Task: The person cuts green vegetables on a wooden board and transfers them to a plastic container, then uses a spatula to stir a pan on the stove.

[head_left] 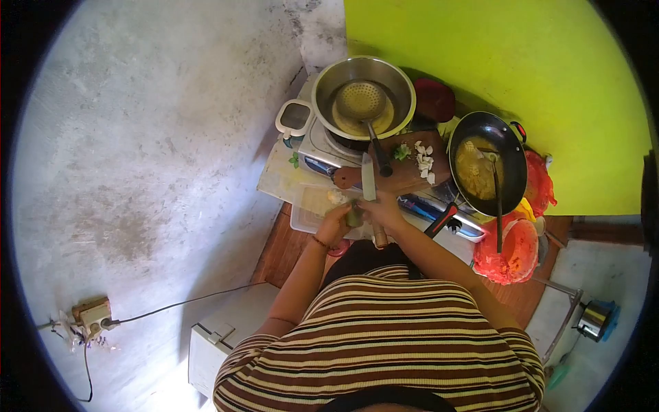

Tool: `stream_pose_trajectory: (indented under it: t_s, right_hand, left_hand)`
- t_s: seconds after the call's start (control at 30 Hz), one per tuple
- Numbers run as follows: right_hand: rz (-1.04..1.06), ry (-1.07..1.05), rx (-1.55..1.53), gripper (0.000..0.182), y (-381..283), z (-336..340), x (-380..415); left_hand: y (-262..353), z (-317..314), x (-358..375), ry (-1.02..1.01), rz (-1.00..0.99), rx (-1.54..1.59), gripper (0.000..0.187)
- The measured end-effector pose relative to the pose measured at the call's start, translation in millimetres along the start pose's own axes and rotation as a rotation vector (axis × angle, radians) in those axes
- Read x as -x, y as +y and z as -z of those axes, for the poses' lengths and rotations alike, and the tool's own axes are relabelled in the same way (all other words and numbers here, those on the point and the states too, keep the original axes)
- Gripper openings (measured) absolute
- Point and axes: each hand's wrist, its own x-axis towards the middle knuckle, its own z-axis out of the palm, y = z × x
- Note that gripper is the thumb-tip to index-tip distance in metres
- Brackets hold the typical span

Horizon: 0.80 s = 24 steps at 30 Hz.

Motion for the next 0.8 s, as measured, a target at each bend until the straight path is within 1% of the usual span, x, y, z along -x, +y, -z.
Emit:
stream_pose_trajectory:
  t_s: [0.07,0.1,0.17,0.2,0.27,0.3,0.37,0.4,0.47,0.5,0.57,0.6,0.67,0.7,0.8]
  right_hand:
    - [0.065,0.038,-0.042,0.018,21.4,7.3,-13.1]
    - [0.048,0.054,0.012,0.018,14.7,10.2,-8.3]
    - [0.015,0.089,0.116,0.018,-9.2,13.9,6.7]
    - [0.035,0.116,0.129,0.018,-10.3,17.9,7.8]
    - [0.073,0.172,0.156,0.018,-12.4,26.9,10.1]
    - [0.036,0.182,0.134,0.022,-16.0,31.7,12.0]
    - [-0.038,0.199,0.09,0.032,-24.9,41.0,17.7]
    - [-0.034,0.201,0.125,0.034,-29.9,44.7,21.3]
    - [-0.026,0.203,0.198,0.038,-37.5,51.6,26.7]
    - [0.075,0.247,0.414,0.04,-26.3,58.6,19.8]
    - [0.278,0.327,0.85,0.046,4.1,74.7,0.1]
    - [0.238,0.274,0.912,0.049,-8.7,73.6,7.5]
    - [0.155,0.17,1.031,0.055,-48.6,64.2,30.7]
    - [0.184,0.149,1.068,0.06,-45.7,66.7,26.2]
    - [0.272,0.08,1.146,0.072,-20.8,76.4,-4.6]
  left_hand:
    - [0.7,0.3,-6.7,0.026,0.107,0.084,0.034]
    - [0.6,1.4,-10.7,0.039,0.163,0.125,0.034]
    - [-1.6,8.3,-23.9,0.041,0.137,0.138,0.032]
    - [-1.8,9.2,-31.0,0.042,0.124,0.145,0.031]
    - [-2.0,9.9,-47.2,0.05,0.064,0.031,0.028]
    - [-2.1,9.5,-56.1,0.052,0.033,-0.025,0.026]
    - [-8.9,5.7,-75.5,0.11,-0.105,-0.334,0.022]
    - [-12.1,4.0,-85.0,0.139,-0.177,-0.488,0.021]
    - [-14.6,3.3,-103.4,0.208,-0.233,-0.82,0.023]
    - [-15.1,1.4,-110.9,0.243,-0.262,-0.986,0.025]
    - [-13.2,-11.9,-120.9,0.344,-0.46,-1.272,0.025]
    - [-11.8,-18.4,-124.3,0.395,-0.563,-1.412,0.025]
    - [-8.1,-28.4,-129.1,0.484,-0.482,-1.322,0.024]
    - [-6.8,-31.5,-132.0,0.528,-0.441,-1.276,0.024]
    - [-20.5,-9.4,-152.2,0.547,-0.619,-1.288,0.021]
